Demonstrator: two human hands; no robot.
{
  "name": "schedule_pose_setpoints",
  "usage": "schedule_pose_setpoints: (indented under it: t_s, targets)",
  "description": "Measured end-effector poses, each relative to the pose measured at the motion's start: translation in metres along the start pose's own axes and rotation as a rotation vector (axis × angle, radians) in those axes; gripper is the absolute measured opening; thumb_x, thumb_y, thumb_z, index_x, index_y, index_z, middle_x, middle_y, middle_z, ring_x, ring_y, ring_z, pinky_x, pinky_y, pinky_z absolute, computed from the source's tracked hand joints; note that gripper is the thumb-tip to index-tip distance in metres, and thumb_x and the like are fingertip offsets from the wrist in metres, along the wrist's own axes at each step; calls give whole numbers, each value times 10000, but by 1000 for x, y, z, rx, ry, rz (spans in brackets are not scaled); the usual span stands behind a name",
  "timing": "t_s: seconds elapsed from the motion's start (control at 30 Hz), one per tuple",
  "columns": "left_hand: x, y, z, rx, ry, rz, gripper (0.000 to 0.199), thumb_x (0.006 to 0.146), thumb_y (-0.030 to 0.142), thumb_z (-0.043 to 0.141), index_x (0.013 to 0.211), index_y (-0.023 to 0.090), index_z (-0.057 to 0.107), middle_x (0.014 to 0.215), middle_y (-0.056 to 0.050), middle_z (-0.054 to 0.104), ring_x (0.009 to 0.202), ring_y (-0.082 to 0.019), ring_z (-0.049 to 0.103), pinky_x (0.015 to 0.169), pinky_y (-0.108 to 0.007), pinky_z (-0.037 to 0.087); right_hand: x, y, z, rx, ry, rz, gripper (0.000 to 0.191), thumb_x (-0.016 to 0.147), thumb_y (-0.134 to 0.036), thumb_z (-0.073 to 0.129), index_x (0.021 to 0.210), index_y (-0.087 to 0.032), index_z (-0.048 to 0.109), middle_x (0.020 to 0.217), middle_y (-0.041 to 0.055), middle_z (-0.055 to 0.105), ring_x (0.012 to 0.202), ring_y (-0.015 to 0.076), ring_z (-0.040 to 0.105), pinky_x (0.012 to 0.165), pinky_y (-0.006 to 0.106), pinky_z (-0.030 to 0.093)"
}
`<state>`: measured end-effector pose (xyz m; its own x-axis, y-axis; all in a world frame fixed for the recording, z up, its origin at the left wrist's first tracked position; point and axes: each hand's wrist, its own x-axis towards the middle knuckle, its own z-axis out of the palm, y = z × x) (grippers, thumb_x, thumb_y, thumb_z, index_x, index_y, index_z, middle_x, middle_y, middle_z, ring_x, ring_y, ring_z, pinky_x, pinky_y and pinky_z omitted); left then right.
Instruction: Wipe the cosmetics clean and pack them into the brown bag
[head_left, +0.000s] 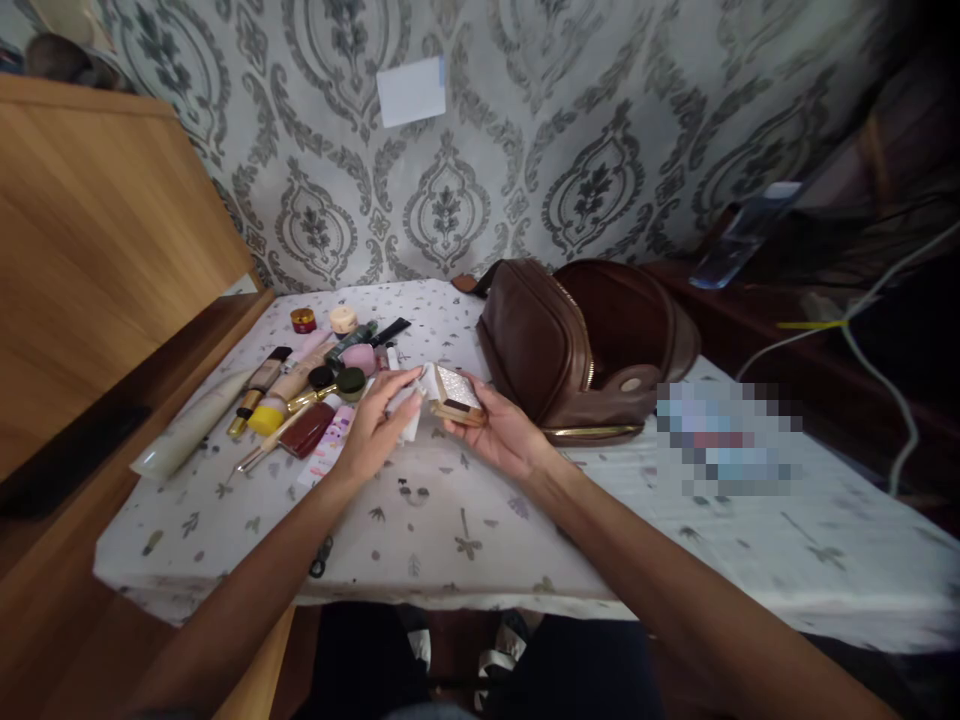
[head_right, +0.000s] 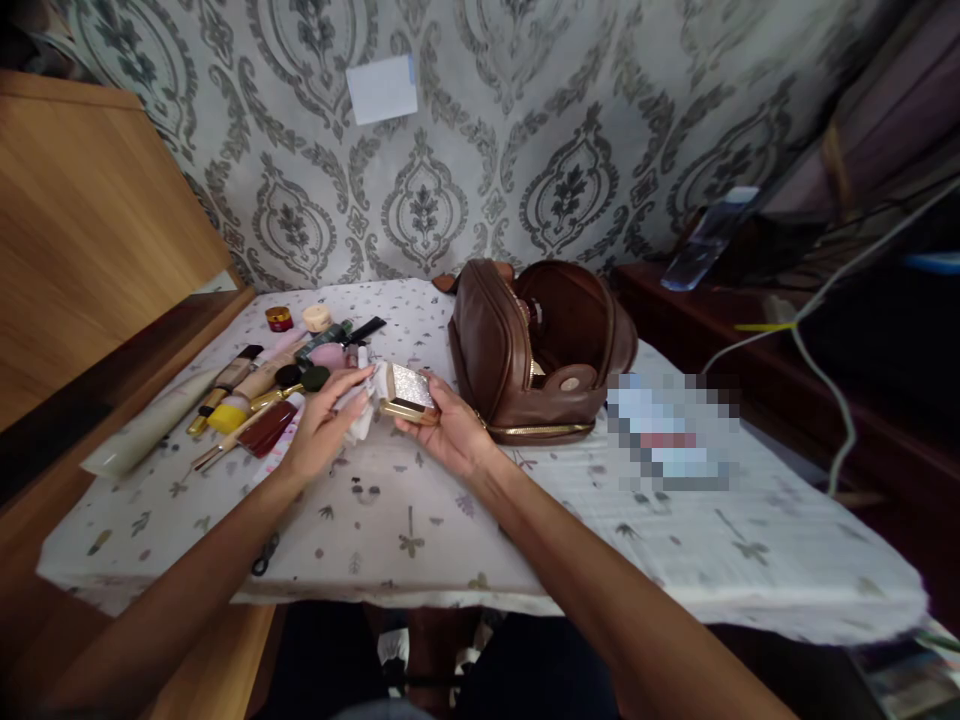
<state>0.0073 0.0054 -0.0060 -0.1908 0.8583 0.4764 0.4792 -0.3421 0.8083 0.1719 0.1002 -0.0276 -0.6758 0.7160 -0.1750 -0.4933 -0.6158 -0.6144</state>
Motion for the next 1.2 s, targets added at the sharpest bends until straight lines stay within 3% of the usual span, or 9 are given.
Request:
schedule_pose_setpoints:
  t_s: [0.13,0.27,0.4,0.6,0.73,0.9,1.07,1.2]
  targets:
    - [-3,-1,5,114,-22,83,564,869,436,692,1378,226,572,1277,-101,566,1247,-256,536,1084,-387,420,0,2,1,95,-83,8,62,926,-207,631,985,-205,650,972,28,748,863,170,707,740,317,610]
    - [-3,-6,4,199,16,122,478,911,373,643,1366,245,573,1239,-86,578,1215,-246,551,1073,-405,431,-8,0,4,42,-165,59,171,850,-251,738,1001,-216,665,993,13,754,902,167,709,784,302,593]
    - [1,-4,-2,176,99,114,371,939,344,593,1285,214,626,1204,-87,616,1175,-230,579,1052,-377,448,-11,-3,4,-63,-220,97,241,800,-301,788,999,-222,678,948,-2,742,871,157,700,756,289,580]
    - [3,3,-6,112,127,87,307,950,351,569,1201,202,665,1166,-81,663,1137,-221,605,1051,-366,446,-3,0,-5,-81,-136,30,207,711,-213,864,761,-162,670,706,-39,684,638,69,633,597,176,534]
    - [2,5,-6,155,142,116,335,963,355,546,1253,217,643,1186,-75,663,1165,-221,592,1059,-366,438,-3,1,-5,-98,-128,82,232,696,-147,865,867,-142,709,731,-17,718,621,70,658,565,152,545]
    - [2,4,-7,246,186,134,364,983,377,506,1285,219,632,1148,-83,643,1141,-221,592,1013,-353,459,-8,-2,1,-63,-154,118,305,739,-103,821,1023,-156,721,882,8,769,720,88,720,704,168,614]
    - [-1,1,-6,286,114,154,553,979,523,470,1448,229,489,1195,-102,569,1160,-238,558,1033,-384,437,-9,-2,2,-57,-164,102,361,771,-87,784,1108,-177,691,943,18,768,755,99,733,740,189,631]
    - [-5,-2,-2,296,25,177,858,827,638,650,1534,255,348,1217,-99,518,1182,-276,532,1048,-422,429,-9,-1,2,-39,-134,70,422,771,-76,779,1158,-193,660,956,13,753,767,98,735,777,201,631]
